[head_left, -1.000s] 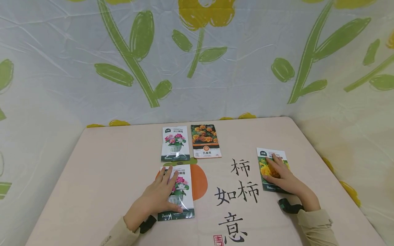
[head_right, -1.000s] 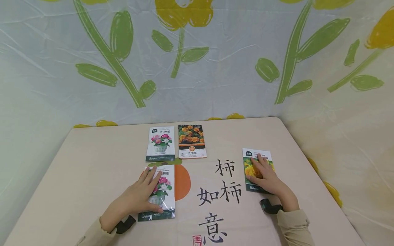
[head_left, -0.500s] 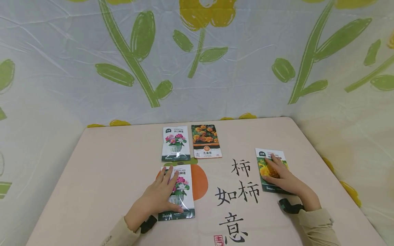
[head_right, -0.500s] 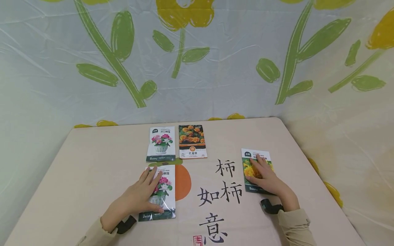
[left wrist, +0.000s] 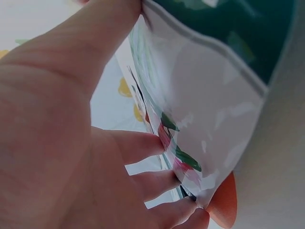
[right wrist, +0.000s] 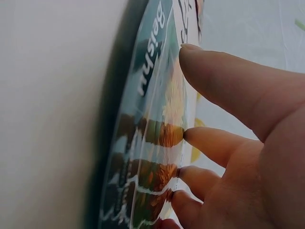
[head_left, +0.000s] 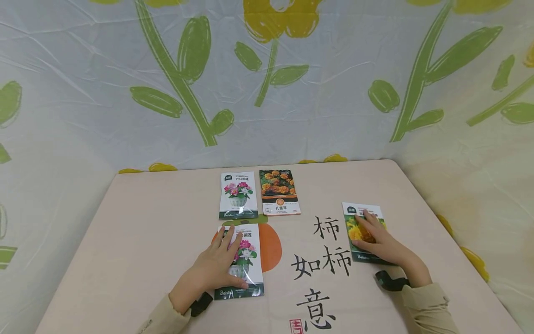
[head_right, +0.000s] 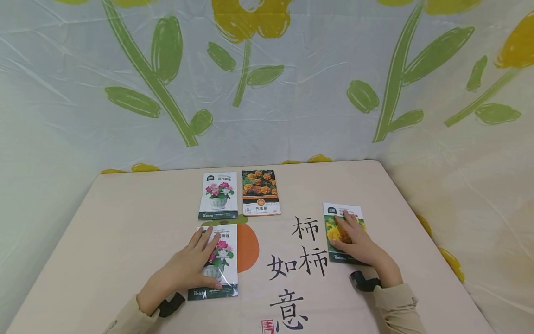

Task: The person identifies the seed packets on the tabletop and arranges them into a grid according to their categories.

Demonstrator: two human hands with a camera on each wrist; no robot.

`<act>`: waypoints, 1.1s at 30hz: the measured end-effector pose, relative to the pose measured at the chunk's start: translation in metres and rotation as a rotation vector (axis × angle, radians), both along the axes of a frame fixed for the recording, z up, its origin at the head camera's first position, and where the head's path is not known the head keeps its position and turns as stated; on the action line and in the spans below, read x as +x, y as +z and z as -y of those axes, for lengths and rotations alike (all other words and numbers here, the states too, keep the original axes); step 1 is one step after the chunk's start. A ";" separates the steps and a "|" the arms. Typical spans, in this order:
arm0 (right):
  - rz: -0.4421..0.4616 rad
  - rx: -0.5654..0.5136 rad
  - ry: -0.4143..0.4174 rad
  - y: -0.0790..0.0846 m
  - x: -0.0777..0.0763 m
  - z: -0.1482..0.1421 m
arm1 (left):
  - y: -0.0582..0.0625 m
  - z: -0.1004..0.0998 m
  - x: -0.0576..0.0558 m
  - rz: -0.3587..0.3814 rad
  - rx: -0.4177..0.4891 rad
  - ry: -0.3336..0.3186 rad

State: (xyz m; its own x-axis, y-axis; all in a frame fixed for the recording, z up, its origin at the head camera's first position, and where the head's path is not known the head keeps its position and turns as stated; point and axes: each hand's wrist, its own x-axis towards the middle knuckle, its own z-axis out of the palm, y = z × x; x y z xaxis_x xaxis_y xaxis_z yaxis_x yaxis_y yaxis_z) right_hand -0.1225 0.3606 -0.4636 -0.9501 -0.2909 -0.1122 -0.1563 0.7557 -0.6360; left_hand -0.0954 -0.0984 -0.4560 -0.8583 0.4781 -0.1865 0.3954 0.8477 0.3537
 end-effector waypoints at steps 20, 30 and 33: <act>-0.011 0.003 0.021 0.003 0.005 0.013 | 0.000 -0.001 0.000 -0.004 -0.001 -0.001; -0.017 0.004 0.040 0.005 0.006 0.019 | -0.001 -0.001 0.001 -0.003 0.002 0.005; -0.020 0.006 0.048 0.005 0.006 0.020 | -0.001 -0.001 0.001 -0.007 0.002 0.003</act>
State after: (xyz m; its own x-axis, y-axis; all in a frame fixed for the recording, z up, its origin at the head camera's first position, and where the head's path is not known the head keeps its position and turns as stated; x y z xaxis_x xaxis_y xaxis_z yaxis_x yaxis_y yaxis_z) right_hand -0.1165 0.3408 -0.4590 -0.9373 -0.3354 -0.0947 -0.2052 0.7508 -0.6279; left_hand -0.0946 -0.0978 -0.4568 -0.8607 0.4762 -0.1799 0.3955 0.8481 0.3526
